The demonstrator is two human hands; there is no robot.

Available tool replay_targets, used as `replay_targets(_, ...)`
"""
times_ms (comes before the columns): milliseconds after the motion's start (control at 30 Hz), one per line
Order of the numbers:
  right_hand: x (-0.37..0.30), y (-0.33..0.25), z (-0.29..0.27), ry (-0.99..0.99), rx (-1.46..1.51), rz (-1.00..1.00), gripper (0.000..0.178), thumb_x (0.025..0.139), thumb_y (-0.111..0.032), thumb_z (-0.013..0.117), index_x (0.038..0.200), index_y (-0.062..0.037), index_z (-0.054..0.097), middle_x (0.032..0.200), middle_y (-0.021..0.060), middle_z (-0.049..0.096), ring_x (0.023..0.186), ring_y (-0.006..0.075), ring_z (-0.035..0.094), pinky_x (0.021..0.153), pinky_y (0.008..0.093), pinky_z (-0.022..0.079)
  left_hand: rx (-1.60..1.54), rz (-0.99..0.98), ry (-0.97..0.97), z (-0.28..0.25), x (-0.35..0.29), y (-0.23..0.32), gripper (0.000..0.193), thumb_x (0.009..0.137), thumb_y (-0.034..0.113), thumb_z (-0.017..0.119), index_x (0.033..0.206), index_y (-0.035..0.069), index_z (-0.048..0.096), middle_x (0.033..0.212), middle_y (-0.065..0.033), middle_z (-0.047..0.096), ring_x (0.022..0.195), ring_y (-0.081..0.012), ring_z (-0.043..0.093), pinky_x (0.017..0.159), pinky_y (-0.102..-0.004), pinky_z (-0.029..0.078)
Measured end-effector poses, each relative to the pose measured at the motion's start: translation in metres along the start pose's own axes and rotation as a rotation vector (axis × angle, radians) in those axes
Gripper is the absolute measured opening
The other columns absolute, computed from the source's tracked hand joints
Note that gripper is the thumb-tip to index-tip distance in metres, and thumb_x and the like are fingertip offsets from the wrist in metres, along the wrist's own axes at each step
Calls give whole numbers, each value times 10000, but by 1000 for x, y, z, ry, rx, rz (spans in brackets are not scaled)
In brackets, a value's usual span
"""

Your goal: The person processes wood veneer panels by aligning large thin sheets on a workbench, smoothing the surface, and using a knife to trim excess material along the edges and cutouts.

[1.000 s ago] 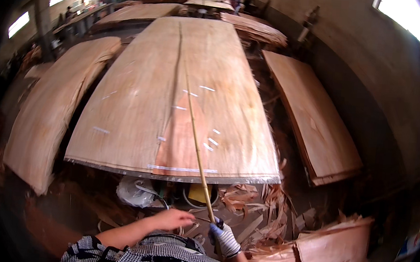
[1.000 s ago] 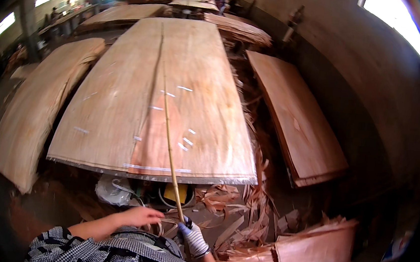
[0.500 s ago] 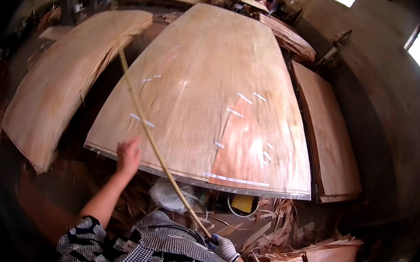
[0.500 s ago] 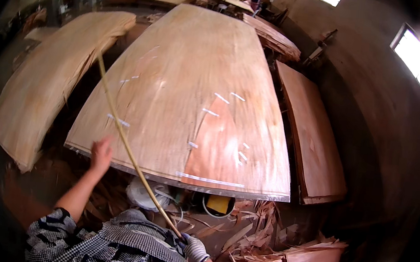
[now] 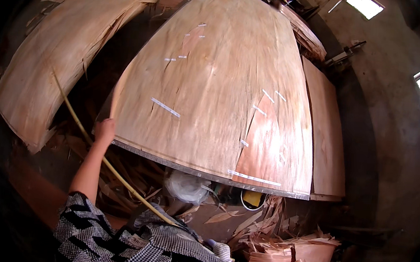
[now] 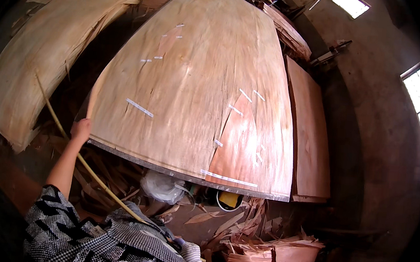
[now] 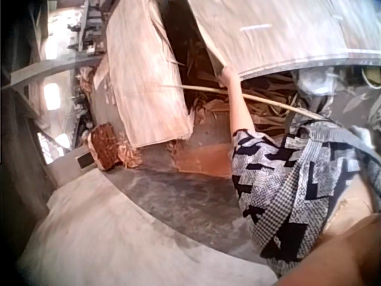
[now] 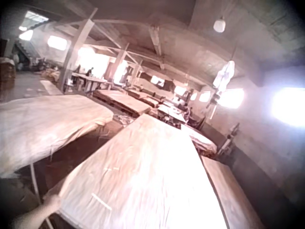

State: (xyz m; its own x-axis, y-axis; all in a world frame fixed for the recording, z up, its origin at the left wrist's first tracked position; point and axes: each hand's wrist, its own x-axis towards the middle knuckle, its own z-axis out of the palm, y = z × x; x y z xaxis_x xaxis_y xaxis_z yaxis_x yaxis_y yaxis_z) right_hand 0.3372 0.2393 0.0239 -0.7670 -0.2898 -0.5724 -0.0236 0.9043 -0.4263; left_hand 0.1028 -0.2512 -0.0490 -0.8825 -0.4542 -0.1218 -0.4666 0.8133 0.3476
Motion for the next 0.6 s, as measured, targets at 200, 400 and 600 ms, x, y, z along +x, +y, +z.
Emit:
replay_targets(200,23,28,85,84,838,197,390,776,-257,578,1089,-30,534,846,183,616,788,305,611,738,349,490,-286,748,-320,45,-2,117,207,789,175,484,902,34,585,944,-164,597,855,-332,568,755,-382,447)
replay_targets(400,3,-1,76,326,1581,385,236,797,-109,583,1005,1,584,826,74,609,743,161,565,696,280,447,-1506,686,-465,-58,-51,221,315,872,263,498,1098,56,574,1168,-96,553,1003,-204,554,872,-340,426)
replay_targets(600,-3,-3,65,536,1171,250,163,821,-49,542,974,-11,581,797,63,585,763,145,529,684,261,441,-2396,207,-350,-90,-32,95,339,871,319,497,1080,65,581,1091,-54,593,941,-156,544,846,-333,414)
